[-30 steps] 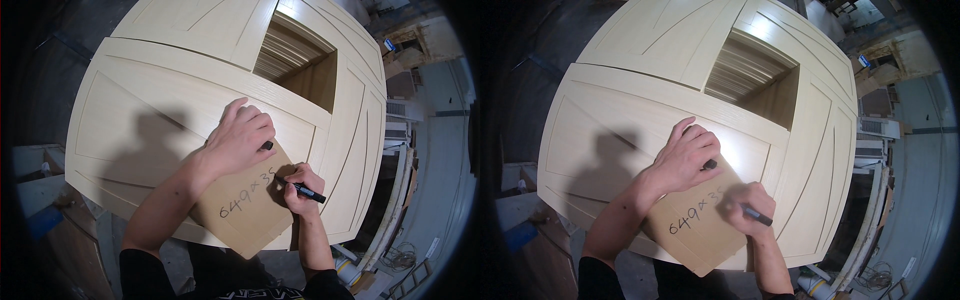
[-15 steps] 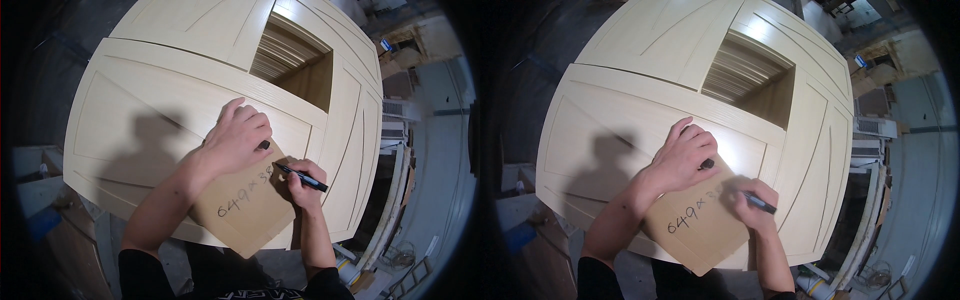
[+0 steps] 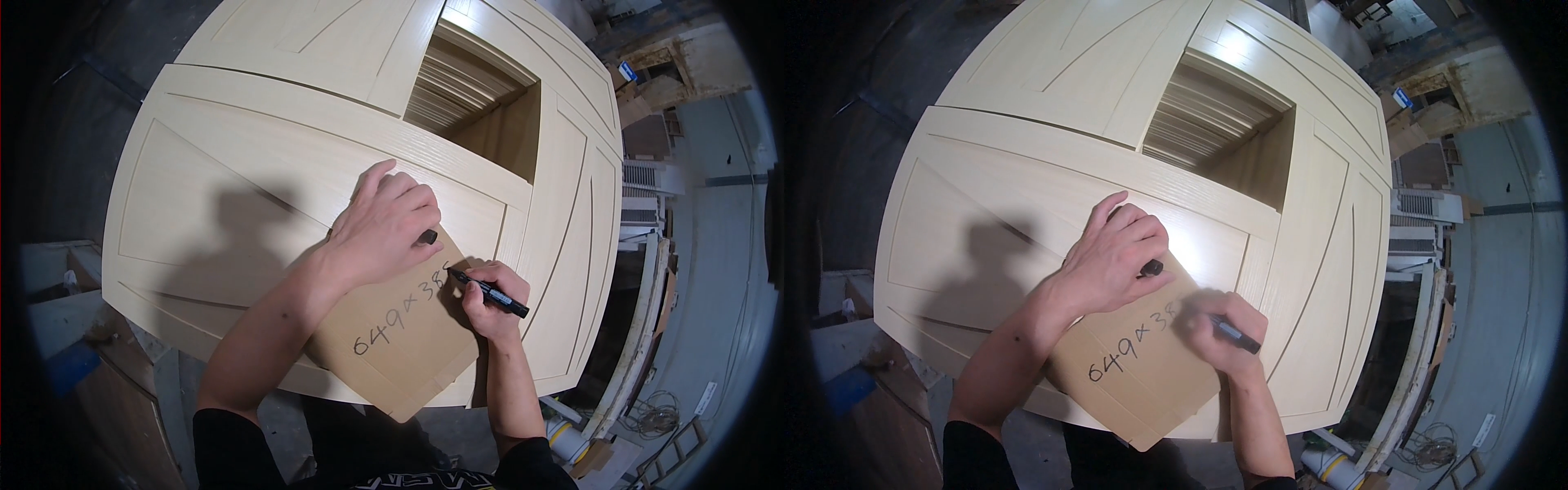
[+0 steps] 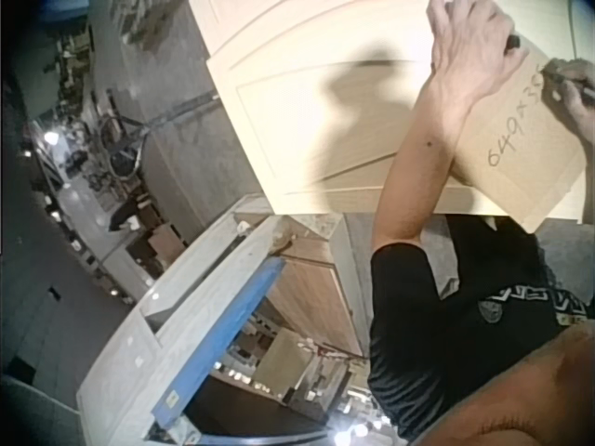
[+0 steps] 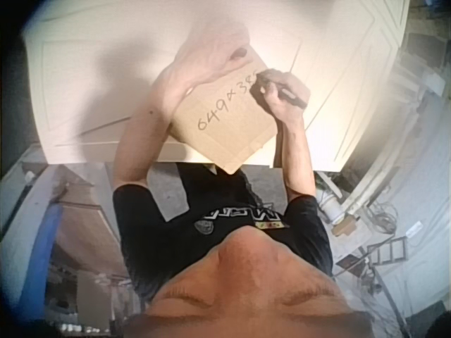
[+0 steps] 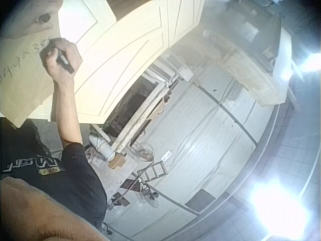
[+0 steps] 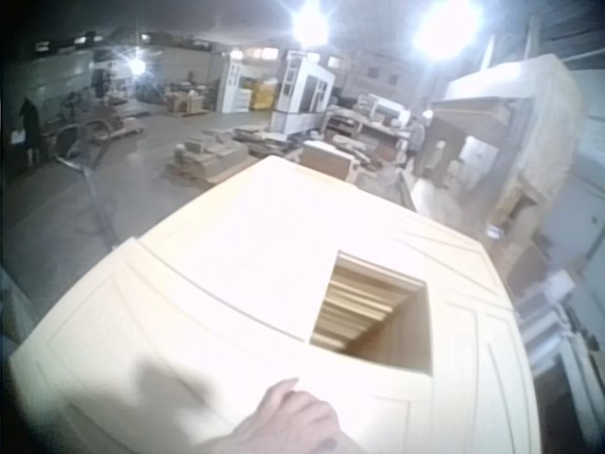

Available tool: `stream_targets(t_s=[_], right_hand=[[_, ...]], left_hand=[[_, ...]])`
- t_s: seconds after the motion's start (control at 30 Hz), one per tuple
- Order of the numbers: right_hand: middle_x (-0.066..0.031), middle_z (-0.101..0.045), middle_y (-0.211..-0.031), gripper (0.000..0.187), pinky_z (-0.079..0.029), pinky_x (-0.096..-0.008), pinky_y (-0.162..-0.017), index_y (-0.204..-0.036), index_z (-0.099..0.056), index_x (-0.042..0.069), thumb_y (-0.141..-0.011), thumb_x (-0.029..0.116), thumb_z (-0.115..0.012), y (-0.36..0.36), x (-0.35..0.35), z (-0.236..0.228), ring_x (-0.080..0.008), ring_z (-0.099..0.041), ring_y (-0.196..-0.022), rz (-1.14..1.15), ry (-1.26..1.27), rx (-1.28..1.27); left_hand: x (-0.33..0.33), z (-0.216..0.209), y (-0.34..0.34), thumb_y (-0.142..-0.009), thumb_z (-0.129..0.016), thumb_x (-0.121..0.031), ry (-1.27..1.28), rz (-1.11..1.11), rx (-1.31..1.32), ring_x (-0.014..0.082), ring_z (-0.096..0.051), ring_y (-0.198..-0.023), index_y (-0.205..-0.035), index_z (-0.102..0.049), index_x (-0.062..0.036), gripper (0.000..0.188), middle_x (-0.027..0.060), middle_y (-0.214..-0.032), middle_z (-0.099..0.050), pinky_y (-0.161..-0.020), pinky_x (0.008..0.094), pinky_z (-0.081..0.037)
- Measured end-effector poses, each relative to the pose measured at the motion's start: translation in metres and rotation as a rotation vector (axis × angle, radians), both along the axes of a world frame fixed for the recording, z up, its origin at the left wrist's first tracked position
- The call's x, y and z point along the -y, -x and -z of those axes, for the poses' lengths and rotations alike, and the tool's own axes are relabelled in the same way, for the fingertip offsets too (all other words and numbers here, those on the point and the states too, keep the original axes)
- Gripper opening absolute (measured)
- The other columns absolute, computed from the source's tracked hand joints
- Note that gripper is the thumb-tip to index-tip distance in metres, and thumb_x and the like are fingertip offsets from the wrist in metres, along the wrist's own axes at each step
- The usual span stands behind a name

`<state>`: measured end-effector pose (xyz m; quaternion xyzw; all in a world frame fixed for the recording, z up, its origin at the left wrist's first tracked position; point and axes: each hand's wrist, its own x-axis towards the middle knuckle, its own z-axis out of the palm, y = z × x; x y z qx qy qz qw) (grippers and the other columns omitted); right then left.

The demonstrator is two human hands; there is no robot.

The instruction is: The person writes measurements on a piece of cardboard with a marker and transports a stack of wooden panels through the workshop using a pallet jack.

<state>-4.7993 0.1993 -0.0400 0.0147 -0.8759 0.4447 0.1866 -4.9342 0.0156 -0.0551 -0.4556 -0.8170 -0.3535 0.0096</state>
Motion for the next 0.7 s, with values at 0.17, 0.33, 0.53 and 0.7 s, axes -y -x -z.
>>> stream_targets(t_s=[0.17,0.33,0.53,0.7], right_hand=[[-0.0095,-0.063,-0.067,0.014,-0.043,-0.0263,-0.052,-0.077,-0.061,-0.001,-0.081,0.011,-0.067,-0.003,-0.003,0.0,-0.0147,-0.053,-0.054,0.023,0.005,-0.022],[-0.0083,-0.064,-0.067,0.013,-0.043,-0.0255,-0.052,-0.076,-0.062,-0.001,-0.081,0.01,-0.065,0.003,0.005,-0.002,-0.0111,-0.054,-0.055,0.117,0.01,0.058],[-0.0115,-0.06,-0.083,0.033,-0.049,-0.0267,-0.06,-0.105,-0.058,-0.004,-0.093,0.026,-0.063,-0.027,-0.018,0.009,-0.0167,-0.06,-0.069,0.114,0.236,-0.136],[-0.0155,-0.065,-0.092,0.039,-0.052,-0.0301,-0.068,-0.123,-0.05,-0.005,-0.1,0.026,-0.052,-0.072,0.007,0.009,-0.0195,-0.063,-0.077,0.141,0.119,-0.058]], left_hand=[[-0.001,0.0,0.001,-0.08,-0.075,-0.03,0.003,0.001,-0.002,0.0222,-0.051,-0.108,-0.09,-0.059,-0.0101,0.028,0.0021,-0.101,-0.056,-0.114,0.0494,-0.025],[0.0,0.001,0.0,-0.079,-0.075,-0.03,0.009,-0.013,-0.01,0.0219,-0.051,-0.108,-0.091,-0.059,-0.0103,0.028,0.0018,-0.102,-0.056,-0.114,0.0494,-0.025],[-0.002,-0.003,0.001,-0.079,-0.075,-0.029,0.033,0.003,-0.001,0.0215,-0.052,-0.108,-0.091,-0.059,-0.0104,0.027,0.0012,-0.102,-0.057,-0.115,0.049,-0.025],[-0.006,-0.003,-0.001,-0.08,-0.074,-0.027,0.014,-0.003,0.081,0.0222,-0.053,-0.106,-0.088,-0.059,-0.0102,0.023,0.0015,-0.098,-0.058,-0.115,0.048,-0.024]])
